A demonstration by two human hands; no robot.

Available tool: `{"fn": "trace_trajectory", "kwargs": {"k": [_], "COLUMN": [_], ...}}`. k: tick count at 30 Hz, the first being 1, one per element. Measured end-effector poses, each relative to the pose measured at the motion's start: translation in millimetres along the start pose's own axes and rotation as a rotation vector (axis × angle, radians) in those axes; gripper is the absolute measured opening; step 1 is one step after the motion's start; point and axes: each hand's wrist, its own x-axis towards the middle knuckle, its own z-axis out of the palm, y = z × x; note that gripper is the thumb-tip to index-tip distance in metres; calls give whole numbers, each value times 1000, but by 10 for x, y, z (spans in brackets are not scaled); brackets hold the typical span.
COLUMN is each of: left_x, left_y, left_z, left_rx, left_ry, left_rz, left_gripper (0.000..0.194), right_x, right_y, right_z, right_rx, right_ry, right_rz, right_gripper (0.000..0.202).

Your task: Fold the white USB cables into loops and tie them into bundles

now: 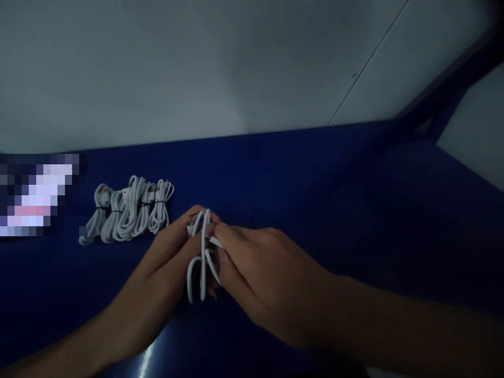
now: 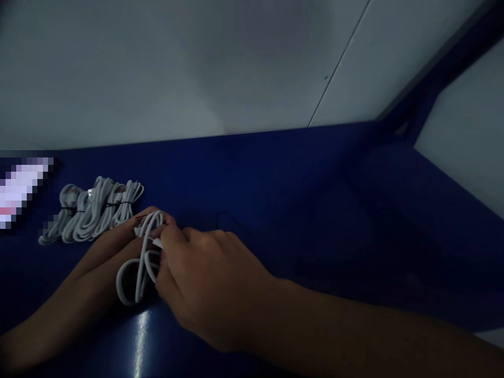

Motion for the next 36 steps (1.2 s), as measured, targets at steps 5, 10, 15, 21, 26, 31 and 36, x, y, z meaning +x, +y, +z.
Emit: {"fn": "trace_trajectory", "kwargs": {"k": [5,10,15,21,26,31,36], "left_x": [-12,6,5,8,-2,-12,1], "left_y": [12,16,27,12,5,17,3], "left_z": [-9,-30,-15,-5,-29,-34,-40], "left_rx": [-14,19,12,0,19,4,9], "left_ry": [-88,-135,-120,-101,-118,-106,-138], "left_rz": [-45,-35,-51,-40,-52,-49,-55], "left_gripper": [18,19,19,12,15,11,17], "right_x": [-8,-10,1,4,2,-1,-2], "right_y": [-3,-3,-11,-17,-1,0,-5], "right_z": [-3,6,2,-2,-2,-7,-8], "right_rx": [-38,-52,-33,-5,5,1,6], "right_ry": [-6,-8,-15,-17,-14,1,-6], "right_rz": [-7,-2,-7,3,-12,-21,-10], "right_gripper": [27,31,34,32,29,26,27]}}
